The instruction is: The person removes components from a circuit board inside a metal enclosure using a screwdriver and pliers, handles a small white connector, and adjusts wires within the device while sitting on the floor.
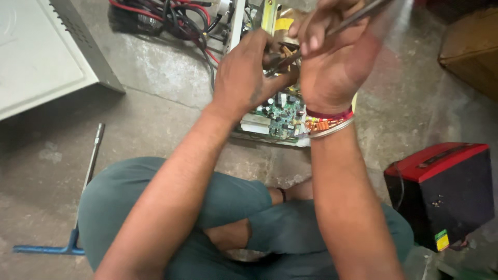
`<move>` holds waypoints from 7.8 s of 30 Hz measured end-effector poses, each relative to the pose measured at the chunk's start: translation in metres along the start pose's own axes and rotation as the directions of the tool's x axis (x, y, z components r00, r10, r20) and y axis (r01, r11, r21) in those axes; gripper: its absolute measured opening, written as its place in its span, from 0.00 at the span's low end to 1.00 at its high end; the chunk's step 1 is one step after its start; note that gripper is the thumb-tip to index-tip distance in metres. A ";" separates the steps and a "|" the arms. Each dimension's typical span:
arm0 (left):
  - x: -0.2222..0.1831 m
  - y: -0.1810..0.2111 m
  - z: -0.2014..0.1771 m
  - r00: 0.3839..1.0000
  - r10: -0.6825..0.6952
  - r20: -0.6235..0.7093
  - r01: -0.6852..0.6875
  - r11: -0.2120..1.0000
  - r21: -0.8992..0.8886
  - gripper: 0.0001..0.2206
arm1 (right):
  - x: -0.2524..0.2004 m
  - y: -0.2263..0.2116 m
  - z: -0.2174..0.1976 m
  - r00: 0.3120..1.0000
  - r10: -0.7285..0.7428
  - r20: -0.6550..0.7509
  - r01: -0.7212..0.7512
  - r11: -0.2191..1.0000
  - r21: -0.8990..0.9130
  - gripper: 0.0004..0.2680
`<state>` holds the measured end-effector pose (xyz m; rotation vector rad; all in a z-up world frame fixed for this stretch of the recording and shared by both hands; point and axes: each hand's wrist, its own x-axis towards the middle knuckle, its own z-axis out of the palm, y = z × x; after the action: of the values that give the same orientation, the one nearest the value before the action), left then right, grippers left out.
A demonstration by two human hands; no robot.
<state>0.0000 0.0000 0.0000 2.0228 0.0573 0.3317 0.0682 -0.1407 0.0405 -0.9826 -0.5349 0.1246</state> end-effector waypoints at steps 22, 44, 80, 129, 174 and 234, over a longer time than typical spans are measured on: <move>-0.002 -0.065 0.023 0.950 0.313 0.018 -0.305 0.909 0.283 0.08 | 0.003 -0.032 -0.023 0.992 -0.040 0.123 0.040 0.999 0.002 0.22; -0.004 -0.041 0.015 0.960 0.263 0.097 -0.280 0.889 0.362 0.11 | -0.189 -0.030 0.028 0.516 0.853 0.081 -0.284 0.259 -0.923 0.19; -0.012 -0.042 0.028 0.946 0.322 0.033 -0.307 0.864 0.399 0.08 | -0.192 -0.018 0.005 0.412 0.910 0.033 -0.014 0.042 -0.999 0.15; 0.007 -0.052 0.019 0.974 0.085 -0.209 -0.121 0.979 -0.166 0.08 | -0.090 -0.040 -0.030 0.708 0.703 0.066 -0.084 0.176 -0.981 0.12; -0.005 -0.039 0.028 0.993 0.104 0.059 -0.119 0.876 0.467 0.08 | -0.080 0.059 -0.058 0.986 0.090 0.140 0.116 0.231 -0.966 0.09; -0.007 -0.030 0.043 0.999 -0.006 -0.034 0.024 0.820 0.571 0.09 | -0.034 0.008 -0.086 0.864 0.503 0.008 -0.111 0.206 -0.972 0.05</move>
<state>0.0075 -0.0248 -0.0465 2.6165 0.2153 0.3654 0.0816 -0.2128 -0.0166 -2.3759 -0.7194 0.3731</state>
